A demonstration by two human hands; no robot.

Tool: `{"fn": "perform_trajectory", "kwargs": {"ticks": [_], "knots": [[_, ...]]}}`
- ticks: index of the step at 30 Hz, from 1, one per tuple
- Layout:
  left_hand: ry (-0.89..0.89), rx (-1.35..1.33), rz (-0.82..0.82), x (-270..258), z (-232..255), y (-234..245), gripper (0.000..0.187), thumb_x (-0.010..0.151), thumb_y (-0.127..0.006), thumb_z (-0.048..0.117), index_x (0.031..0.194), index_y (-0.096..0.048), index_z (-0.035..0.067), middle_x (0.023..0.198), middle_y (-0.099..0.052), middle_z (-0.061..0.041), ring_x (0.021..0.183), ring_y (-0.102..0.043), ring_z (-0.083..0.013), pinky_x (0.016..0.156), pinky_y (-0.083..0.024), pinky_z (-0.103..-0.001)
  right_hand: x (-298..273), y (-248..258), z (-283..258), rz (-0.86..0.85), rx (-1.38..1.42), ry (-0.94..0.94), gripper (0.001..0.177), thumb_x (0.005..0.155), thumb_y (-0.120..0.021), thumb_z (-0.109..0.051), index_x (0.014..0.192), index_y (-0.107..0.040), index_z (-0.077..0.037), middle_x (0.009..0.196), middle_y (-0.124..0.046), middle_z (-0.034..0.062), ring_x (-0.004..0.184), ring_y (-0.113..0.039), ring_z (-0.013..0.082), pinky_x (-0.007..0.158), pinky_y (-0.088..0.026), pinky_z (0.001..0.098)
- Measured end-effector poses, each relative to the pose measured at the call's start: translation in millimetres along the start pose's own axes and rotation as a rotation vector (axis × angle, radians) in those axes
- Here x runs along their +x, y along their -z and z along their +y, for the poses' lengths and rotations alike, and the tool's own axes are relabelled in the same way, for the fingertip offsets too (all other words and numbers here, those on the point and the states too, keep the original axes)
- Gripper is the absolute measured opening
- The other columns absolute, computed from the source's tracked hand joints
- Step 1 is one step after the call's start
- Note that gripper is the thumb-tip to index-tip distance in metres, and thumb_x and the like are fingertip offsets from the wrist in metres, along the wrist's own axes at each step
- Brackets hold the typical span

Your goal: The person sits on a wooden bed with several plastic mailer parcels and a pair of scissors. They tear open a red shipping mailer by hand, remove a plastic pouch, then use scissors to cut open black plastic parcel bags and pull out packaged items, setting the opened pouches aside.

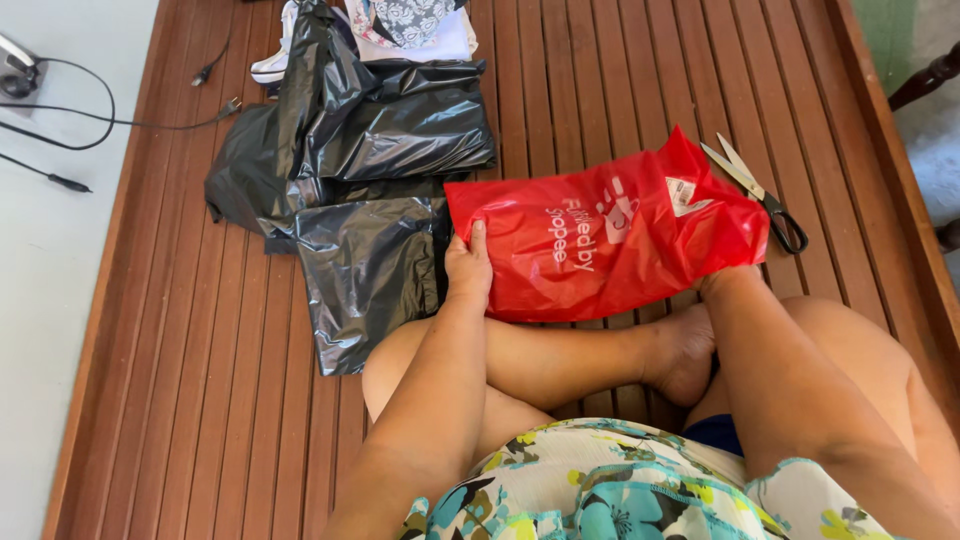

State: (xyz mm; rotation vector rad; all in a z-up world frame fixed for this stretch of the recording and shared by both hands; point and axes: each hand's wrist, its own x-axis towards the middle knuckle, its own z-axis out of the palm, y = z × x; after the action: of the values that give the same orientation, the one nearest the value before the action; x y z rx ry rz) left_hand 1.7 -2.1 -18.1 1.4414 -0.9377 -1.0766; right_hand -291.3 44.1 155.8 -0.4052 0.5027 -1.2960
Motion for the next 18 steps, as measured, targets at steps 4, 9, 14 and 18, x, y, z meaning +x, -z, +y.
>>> {"fn": "perform_trajectory", "kwargs": {"ticks": [4,9,14,18], "knots": [[-0.082,0.215,0.085,1.9,3.5,4.3,0.045,0.104,-0.057,0.042,0.114,-0.068,-0.001,0.105,-0.076,-0.017,0.095,-0.07,-0.0274,0.09,-0.053,-0.036,2.2,23.5,-1.9,0.015,-0.009,-0.016,0.03,0.107,-0.053,-0.013,0.135,-0.059,-0.002,0.125,-0.068,0.0104,0.11,-0.068,0.0219,0.097,-0.057,0.0379],[0.047,0.413,0.236,10.5,-13.8,12.3,0.051,0.107,-0.044,0.044,0.108,-0.07,0.0,0.09,-0.073,-0.023,0.084,-0.07,-0.0372,0.081,-0.054,-0.042,8.8,61.2,-19.5,0.022,-0.069,-0.002,0.032,0.109,-0.053,-0.012,0.139,-0.058,-0.001,0.128,-0.067,0.0117,0.113,-0.067,0.0237,0.099,-0.057,0.0398],[0.174,0.247,0.353,33.6,-49.7,22.5,0.045,0.106,-0.046,0.038,0.117,-0.068,-0.001,0.108,-0.073,-0.017,0.098,-0.07,-0.0318,0.085,-0.055,-0.04,-4.5,132.5,-59.7,0.137,-0.324,-0.042,0.034,0.111,-0.052,-0.012,0.142,-0.057,0.0,0.132,-0.066,0.013,0.116,-0.066,0.0256,0.101,-0.056,0.0416],[0.55,-0.089,0.411,48.8,-65.1,33.3,0.037,0.105,-0.045,0.03,0.123,-0.063,0.003,0.12,-0.069,-0.012,0.108,-0.067,-0.0271,0.089,-0.053,-0.037,-23.4,174.2,-94.1,0.296,-0.493,0.075,0.035,0.111,-0.049,-0.013,0.142,-0.058,0.0,0.131,-0.067,0.0121,0.118,-0.066,0.0265,0.105,-0.055,0.0426]]}}
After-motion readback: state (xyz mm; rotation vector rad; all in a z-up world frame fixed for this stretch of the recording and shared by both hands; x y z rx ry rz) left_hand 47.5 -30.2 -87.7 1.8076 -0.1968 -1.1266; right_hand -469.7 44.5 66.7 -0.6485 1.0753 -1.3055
